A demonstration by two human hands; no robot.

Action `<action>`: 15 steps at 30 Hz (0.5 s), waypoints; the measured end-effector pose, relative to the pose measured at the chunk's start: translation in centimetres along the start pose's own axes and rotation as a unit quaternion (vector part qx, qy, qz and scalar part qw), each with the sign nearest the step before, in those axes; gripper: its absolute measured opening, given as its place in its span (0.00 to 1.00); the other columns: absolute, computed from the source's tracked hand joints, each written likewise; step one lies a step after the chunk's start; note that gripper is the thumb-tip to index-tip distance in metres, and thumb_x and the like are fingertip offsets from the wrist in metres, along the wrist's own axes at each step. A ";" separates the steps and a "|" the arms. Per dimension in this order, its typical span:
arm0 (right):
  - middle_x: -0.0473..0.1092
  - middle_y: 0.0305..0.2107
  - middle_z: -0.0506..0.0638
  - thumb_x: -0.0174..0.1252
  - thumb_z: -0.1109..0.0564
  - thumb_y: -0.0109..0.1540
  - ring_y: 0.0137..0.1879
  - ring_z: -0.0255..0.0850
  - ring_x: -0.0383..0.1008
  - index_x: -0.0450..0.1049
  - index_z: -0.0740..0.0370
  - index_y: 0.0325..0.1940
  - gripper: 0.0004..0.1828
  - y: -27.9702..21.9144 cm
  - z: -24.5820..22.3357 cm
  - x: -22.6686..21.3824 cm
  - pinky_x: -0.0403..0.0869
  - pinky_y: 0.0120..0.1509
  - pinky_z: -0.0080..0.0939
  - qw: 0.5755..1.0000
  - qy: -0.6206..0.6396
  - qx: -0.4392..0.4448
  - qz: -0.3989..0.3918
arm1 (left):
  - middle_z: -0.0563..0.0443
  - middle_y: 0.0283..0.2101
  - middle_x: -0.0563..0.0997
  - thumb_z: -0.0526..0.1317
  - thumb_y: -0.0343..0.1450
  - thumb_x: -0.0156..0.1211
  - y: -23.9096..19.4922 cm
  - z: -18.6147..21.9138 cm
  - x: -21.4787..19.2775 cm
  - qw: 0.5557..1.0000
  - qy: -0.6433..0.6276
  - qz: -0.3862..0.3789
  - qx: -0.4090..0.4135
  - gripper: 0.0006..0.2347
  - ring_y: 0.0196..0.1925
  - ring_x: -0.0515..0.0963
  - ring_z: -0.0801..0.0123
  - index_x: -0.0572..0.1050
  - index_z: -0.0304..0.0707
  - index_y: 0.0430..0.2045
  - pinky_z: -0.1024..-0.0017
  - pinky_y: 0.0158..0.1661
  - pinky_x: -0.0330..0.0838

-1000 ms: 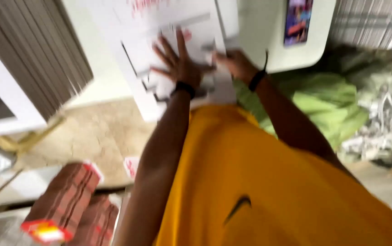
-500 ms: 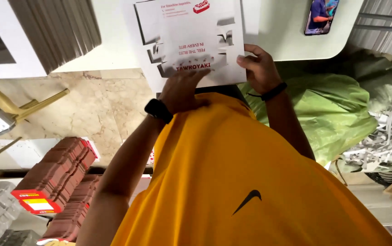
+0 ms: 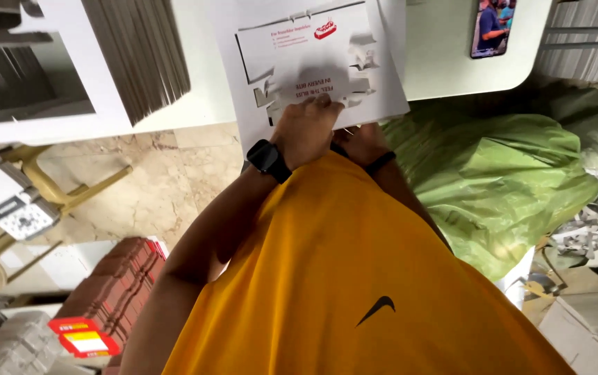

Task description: Folding flat cardboard templates into snack boxes and stacking them on a table.

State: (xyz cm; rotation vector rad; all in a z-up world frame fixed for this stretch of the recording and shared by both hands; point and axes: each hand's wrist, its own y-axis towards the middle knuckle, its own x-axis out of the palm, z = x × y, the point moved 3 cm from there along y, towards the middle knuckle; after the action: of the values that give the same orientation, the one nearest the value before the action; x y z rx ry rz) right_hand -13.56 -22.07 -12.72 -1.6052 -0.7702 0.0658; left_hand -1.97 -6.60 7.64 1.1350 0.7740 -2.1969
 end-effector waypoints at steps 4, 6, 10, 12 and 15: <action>0.76 0.36 0.58 0.65 0.55 0.57 0.41 0.63 0.78 0.76 0.60 0.45 0.14 0.0 1.5 2.6 0.81 0.49 0.67 0.999 0.045 -0.010 0.000 | 0.49 0.38 0.81 0.38 0.63 0.70 1.4 -1.6 -4.9 0.997 -0.077 -0.007 0.005 0.15 0.39 0.84 0.55 0.79 0.43 0.43 0.58 0.34 0.81; 0.74 0.40 0.60 0.68 0.55 0.61 0.39 0.64 0.79 0.67 0.57 0.55 0.22 -1.6 0.9 4.3 0.82 0.36 0.65 0.990 -0.047 -0.129 0.018 | 0.40 0.39 0.81 0.38 0.64 0.67 1.8 -2.5 -6.3 0.984 -0.171 -0.042 0.011 0.16 0.41 0.84 0.40 0.78 0.37 0.46 0.45 0.37 0.80; 0.69 0.46 0.55 0.71 0.58 0.57 0.51 0.39 0.76 0.78 0.62 0.51 0.19 -9.0 -3.4 4.4 0.78 0.52 0.37 0.758 -0.508 -0.396 0.101 | 0.43 0.41 0.80 0.36 0.66 0.65 3.0 -3.7 -10.8 0.976 -0.214 -0.045 0.018 0.09 0.36 0.81 0.54 0.78 0.41 0.38 0.56 0.34 0.75; 0.68 0.54 0.70 0.76 0.58 0.48 0.52 0.67 0.76 0.79 0.58 0.52 0.28 -12.7 -4.6 2.1 0.76 0.52 0.55 0.530 -0.651 -0.536 0.092 | 0.49 0.33 0.78 0.39 0.65 0.64 3.4 -4.4 -11.2 0.980 -0.190 -0.040 0.052 0.06 0.33 0.76 0.57 0.71 0.45 0.25 0.60 0.32 0.66; 0.71 0.58 0.60 0.70 0.63 0.60 0.65 0.50 0.72 0.79 0.63 0.54 0.18 -17.1 -5.2 -3.3 0.62 0.79 0.42 0.617 -0.549 -0.545 0.145 | 0.46 0.47 0.85 0.37 0.63 0.65 3.5 -3.8 -11.1 0.964 -0.252 -0.053 0.057 0.19 0.42 0.84 0.58 0.77 0.34 0.49 0.61 0.38 0.75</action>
State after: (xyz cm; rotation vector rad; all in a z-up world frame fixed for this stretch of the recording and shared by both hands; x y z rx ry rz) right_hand -21.12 -28.46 2.50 -2.8830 -1.6656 1.1097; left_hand 7.96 -4.11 14.33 0.5425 0.4977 -2.4950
